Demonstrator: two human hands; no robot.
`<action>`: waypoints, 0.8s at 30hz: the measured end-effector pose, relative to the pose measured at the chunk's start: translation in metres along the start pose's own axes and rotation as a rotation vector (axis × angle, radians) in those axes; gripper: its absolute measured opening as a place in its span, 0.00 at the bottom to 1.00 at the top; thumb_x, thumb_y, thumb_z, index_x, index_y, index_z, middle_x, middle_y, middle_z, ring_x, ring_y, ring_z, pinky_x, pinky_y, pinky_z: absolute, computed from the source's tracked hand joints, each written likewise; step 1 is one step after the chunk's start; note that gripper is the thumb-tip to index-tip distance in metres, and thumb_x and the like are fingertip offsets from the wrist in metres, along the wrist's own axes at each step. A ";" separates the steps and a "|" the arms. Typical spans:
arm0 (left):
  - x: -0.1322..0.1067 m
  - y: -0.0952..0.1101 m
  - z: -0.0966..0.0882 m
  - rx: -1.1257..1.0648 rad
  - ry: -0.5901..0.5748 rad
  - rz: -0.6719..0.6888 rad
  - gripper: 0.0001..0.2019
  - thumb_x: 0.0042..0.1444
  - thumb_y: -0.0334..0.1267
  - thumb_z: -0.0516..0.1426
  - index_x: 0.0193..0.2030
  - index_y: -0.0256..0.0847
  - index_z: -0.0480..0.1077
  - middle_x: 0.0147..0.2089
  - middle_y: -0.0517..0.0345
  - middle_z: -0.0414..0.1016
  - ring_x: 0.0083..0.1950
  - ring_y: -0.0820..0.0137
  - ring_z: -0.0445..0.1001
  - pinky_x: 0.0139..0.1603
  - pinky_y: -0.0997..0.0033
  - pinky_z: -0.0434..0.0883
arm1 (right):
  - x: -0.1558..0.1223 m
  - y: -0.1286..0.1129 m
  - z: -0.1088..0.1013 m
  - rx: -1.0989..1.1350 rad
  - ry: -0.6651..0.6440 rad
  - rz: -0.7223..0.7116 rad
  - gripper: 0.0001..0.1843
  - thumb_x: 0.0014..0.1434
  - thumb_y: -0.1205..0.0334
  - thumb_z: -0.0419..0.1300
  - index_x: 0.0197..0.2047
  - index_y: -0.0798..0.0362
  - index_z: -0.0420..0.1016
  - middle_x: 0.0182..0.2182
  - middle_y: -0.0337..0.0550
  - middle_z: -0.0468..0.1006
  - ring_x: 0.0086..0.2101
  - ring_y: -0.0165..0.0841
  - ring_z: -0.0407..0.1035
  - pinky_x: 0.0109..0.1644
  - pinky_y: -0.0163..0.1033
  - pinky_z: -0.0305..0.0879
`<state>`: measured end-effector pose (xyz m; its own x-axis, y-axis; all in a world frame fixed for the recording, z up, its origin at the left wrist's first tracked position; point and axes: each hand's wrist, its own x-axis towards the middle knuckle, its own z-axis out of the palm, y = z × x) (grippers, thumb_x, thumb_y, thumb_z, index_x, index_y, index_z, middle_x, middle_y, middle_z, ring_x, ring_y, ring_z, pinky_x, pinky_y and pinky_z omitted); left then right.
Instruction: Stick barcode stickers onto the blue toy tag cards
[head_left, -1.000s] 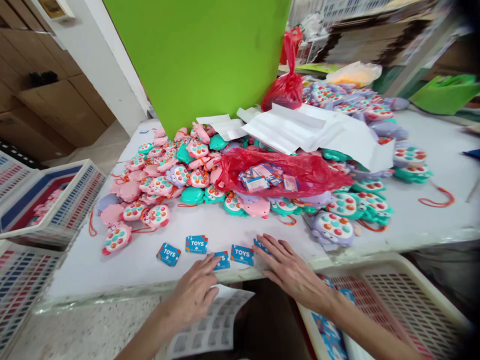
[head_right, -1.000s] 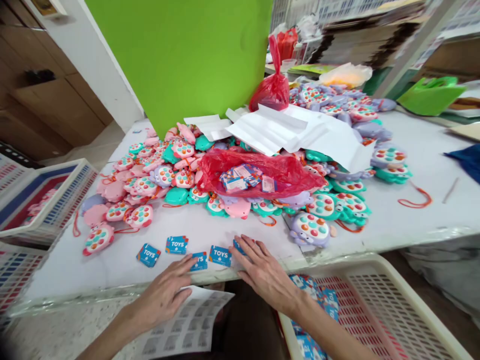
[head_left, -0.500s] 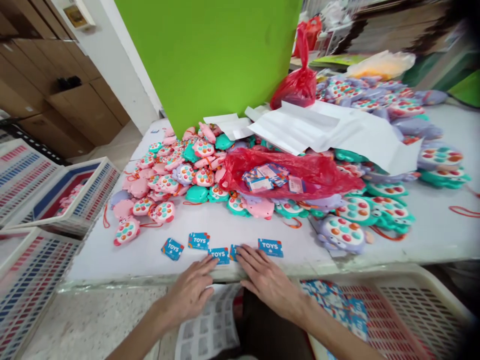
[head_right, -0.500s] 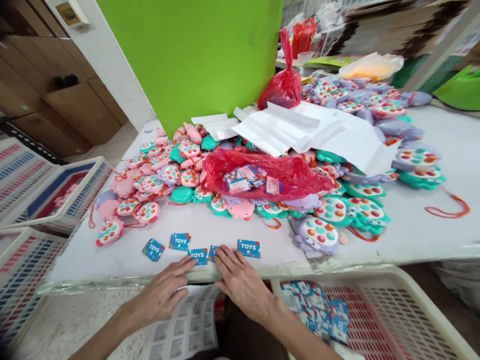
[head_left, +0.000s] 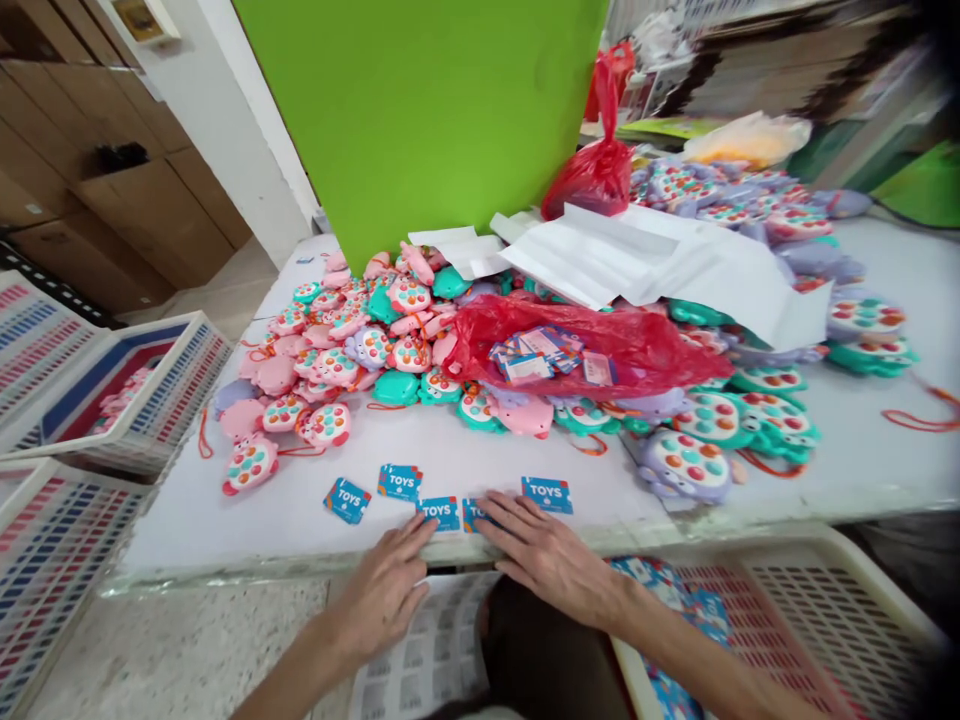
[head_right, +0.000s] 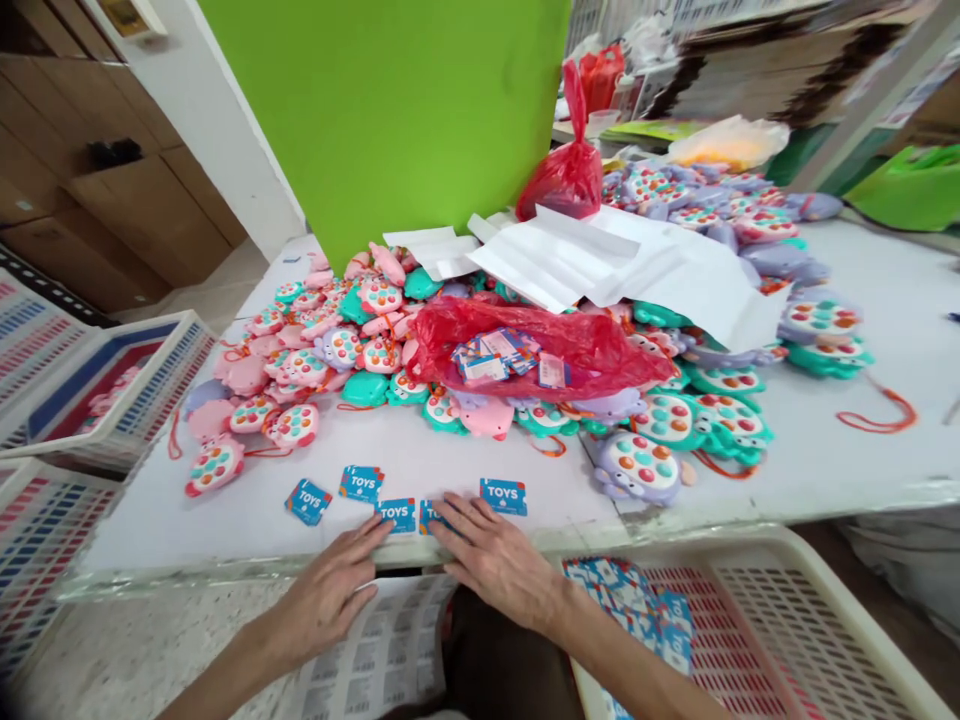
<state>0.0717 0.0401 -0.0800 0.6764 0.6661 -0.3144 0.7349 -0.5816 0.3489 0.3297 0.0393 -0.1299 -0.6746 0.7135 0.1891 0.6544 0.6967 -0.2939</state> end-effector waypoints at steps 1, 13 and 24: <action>-0.001 0.000 0.000 0.008 0.013 0.003 0.12 0.59 0.32 0.46 0.40 0.38 0.70 0.66 0.50 0.48 0.67 0.60 0.44 0.62 0.51 0.55 | -0.005 0.002 -0.002 -0.022 0.013 0.027 0.26 0.60 0.65 0.52 0.62 0.53 0.53 0.61 0.48 0.56 0.60 0.41 0.48 0.59 0.52 0.56; 0.024 0.028 -0.013 -0.059 0.017 0.113 0.10 0.56 0.29 0.48 0.36 0.37 0.70 0.65 0.48 0.50 0.66 0.60 0.46 0.64 0.52 0.52 | -0.052 0.021 0.005 -0.205 0.002 0.223 0.28 0.62 0.57 0.49 0.62 0.58 0.51 0.61 0.52 0.55 0.61 0.41 0.46 0.57 0.52 0.59; 0.015 0.027 -0.026 -0.115 -0.114 0.068 0.09 0.57 0.31 0.49 0.36 0.38 0.70 0.64 0.48 0.53 0.66 0.60 0.48 0.64 0.51 0.51 | -0.049 0.012 -0.001 -0.197 -0.049 0.179 0.29 0.62 0.59 0.50 0.64 0.56 0.47 0.62 0.49 0.53 0.61 0.41 0.44 0.58 0.52 0.57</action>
<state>0.1001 0.0462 -0.0525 0.7301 0.5660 -0.3828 0.6815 -0.5619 0.4689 0.3706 0.0127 -0.1414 -0.5546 0.8257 0.1035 0.8156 0.5640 -0.1293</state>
